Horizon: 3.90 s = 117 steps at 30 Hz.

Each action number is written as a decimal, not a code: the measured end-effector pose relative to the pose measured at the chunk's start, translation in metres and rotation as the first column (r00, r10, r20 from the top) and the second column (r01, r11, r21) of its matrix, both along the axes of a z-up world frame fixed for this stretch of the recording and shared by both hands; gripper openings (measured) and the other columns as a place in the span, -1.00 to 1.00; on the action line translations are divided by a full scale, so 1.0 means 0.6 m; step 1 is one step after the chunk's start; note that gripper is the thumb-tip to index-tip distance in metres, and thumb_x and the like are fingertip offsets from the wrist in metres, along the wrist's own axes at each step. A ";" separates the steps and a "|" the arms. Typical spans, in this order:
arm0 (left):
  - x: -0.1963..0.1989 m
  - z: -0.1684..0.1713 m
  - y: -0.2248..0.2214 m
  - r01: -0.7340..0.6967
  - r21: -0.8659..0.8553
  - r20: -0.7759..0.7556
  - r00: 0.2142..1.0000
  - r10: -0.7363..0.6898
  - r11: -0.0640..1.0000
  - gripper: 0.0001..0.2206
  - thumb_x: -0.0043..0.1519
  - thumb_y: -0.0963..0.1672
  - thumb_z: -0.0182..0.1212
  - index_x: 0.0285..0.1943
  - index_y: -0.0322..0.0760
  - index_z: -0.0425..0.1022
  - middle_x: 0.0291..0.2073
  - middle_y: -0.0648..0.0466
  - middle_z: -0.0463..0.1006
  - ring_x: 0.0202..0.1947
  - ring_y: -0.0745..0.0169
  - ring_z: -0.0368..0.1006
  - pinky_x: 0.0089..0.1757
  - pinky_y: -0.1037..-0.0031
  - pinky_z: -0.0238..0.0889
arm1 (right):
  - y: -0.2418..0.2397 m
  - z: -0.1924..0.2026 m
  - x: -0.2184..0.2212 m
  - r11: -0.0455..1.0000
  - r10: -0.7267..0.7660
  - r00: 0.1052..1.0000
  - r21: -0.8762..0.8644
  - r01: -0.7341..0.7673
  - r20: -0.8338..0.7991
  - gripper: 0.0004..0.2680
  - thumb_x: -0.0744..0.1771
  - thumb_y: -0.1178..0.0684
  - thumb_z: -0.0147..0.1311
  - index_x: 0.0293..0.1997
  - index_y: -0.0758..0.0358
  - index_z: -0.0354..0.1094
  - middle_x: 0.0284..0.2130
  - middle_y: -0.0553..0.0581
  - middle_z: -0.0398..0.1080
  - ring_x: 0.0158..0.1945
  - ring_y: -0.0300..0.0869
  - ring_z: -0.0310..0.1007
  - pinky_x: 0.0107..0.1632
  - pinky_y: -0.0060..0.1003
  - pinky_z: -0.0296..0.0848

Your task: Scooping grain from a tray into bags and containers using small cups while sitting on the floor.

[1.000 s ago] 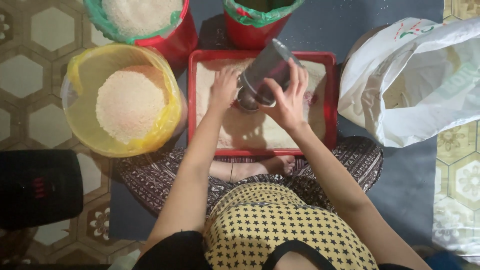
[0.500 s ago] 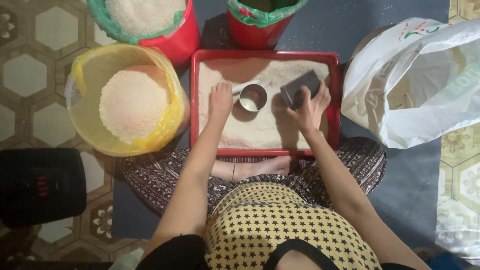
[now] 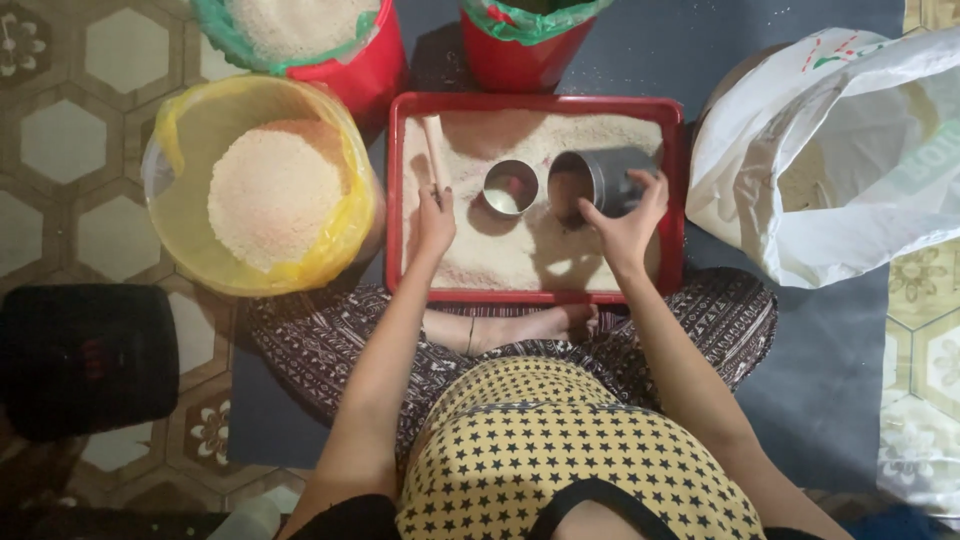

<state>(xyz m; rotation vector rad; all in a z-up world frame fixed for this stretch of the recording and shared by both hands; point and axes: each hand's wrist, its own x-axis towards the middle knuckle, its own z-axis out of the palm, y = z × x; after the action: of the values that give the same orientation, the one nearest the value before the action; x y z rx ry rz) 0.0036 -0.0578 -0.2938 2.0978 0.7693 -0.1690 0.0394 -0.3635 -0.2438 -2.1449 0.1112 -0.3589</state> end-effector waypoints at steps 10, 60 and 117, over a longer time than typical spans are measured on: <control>0.001 -0.003 -0.045 -0.007 -0.185 0.326 0.943 0.068 0.983 -0.69 0.37 -0.09 0.12 0.20 -0.37 0.30 0.08 -0.38 0.51 0.15 -0.48 0.43 0.11 -0.06 0.32 | 0.101 0.143 0.019 0.874 0.399 0.874 -0.404 -0.270 0.278 -0.36 0.10 -0.04 0.69 0.23 0.00 0.31 0.49 0.38 -0.26 0.51 0.36 -0.23 0.46 0.34 -0.16; -0.048 0.125 -0.066 0.125 0.224 0.440 0.872 -0.214 0.967 -0.52 -0.01 0.16 0.47 -0.27 -0.15 0.38 0.35 -0.11 0.35 0.00 -0.27 0.57 -0.10 0.05 0.49 | -0.077 -0.059 -0.047 0.954 0.035 0.998 -0.295 -0.050 -0.058 -0.38 0.11 -0.09 0.47 0.23 0.00 0.14 0.39 0.39 -0.22 0.43 0.35 -0.22 0.27 0.45 0.03; 0.003 0.028 -0.023 0.106 0.646 0.198 0.933 -0.300 0.756 -0.62 0.16 0.06 0.37 -0.08 -0.31 0.57 0.19 -0.16 0.42 0.37 -0.30 0.16 0.15 -0.14 0.23 | 0.056 0.008 0.121 0.897 -0.199 0.966 -0.427 0.113 -0.162 -0.33 0.14 -0.20 0.56 0.23 0.06 0.09 0.32 0.64 -0.17 0.34 0.55 0.02 0.28 0.46 0.15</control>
<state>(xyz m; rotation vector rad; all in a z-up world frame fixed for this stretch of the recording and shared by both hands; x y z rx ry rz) 0.0052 -0.0715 -0.2773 2.7641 0.4358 0.3285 0.1117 -0.3297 -0.2392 -2.6025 0.3548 -0.2722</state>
